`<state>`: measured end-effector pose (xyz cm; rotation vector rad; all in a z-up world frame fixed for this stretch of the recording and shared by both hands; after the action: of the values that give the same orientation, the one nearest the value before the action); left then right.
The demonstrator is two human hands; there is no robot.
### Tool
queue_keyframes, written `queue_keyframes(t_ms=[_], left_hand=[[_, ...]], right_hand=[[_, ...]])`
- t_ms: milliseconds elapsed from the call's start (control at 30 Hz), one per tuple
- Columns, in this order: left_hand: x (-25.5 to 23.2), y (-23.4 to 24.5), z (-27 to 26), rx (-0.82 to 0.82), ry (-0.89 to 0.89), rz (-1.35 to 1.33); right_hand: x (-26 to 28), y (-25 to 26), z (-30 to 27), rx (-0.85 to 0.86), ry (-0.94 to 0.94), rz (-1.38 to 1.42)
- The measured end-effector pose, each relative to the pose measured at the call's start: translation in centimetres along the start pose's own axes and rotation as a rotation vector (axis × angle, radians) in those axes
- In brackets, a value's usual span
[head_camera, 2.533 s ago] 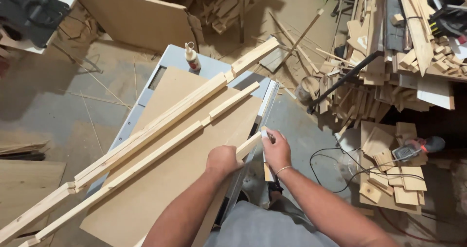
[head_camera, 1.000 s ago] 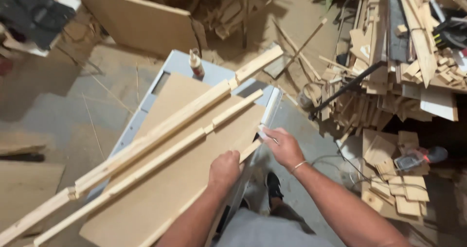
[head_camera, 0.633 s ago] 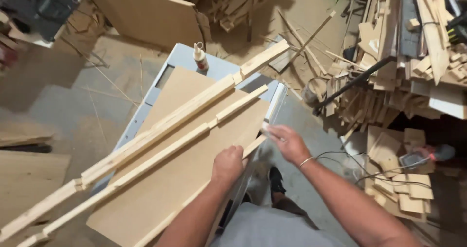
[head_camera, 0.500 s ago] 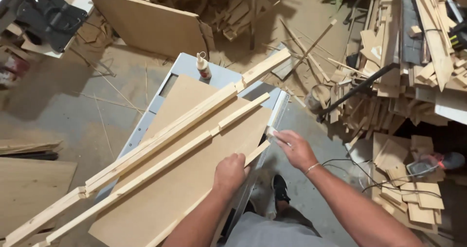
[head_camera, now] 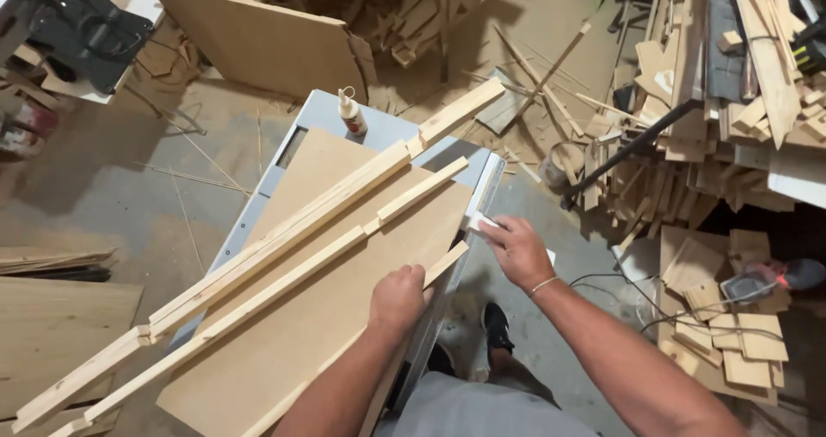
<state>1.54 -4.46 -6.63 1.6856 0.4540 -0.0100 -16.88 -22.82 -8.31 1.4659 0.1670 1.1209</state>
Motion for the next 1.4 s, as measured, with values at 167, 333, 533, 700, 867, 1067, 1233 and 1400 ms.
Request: queue_keyframes(t_ms=[167, 333, 533, 700, 867, 1067, 1233, 1400], left_hand=[[-0.4, -0.2, -0.8, 0.022, 0.024, -0.036], [0.1, 0.1, 0.0, -0.063, -0.005, 0.008], [0.8, 0.2, -1.2, -0.163, 0.037, 0.009], [4.8, -0.3, -8.6, -0.205, 0.042, -0.005], [11.6, 3.7, -20.9, -0.039, 0.389, -0.124], [24.2, -2.3, -35.0, -0.067, 0.551, 0.088], [27.9, -0.4, -39.0, 0.228, 0.751, 0.082], [27.1, 2.4, -38.7, 0.469, 0.687, -0.084]], right_hand=[[5.2, 1.6, -0.8, 0.06, 0.139, -0.089], [5.8, 1.4, 0.8, -0.122, 0.201, -0.192], [10.8, 0.1, -1.5, -0.103, 0.418, -0.222], [10.0, -0.3, -2.1, -0.066, 0.4, -0.267], [12.0, 0.6, -1.8, 0.031, 0.424, -0.153], [11.1, 0.7, -1.3, 0.049, 0.329, -0.208], [10.4, 2.6, 0.2, -0.014, 0.215, -0.195], [0.3, 1.4, -1.5, 0.203, -0.574, -0.079]])
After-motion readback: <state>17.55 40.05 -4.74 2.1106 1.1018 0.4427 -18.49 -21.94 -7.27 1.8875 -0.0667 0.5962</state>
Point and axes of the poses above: each hand's wrist, its own z-axis towards the middle knuckle, its own y-axis out of the back of the hand, x = y × z, the point moved 6 cm from there along z, towards the middle knuckle, and after that the axes turned 2 degrees about z, right-handed, at the moved point
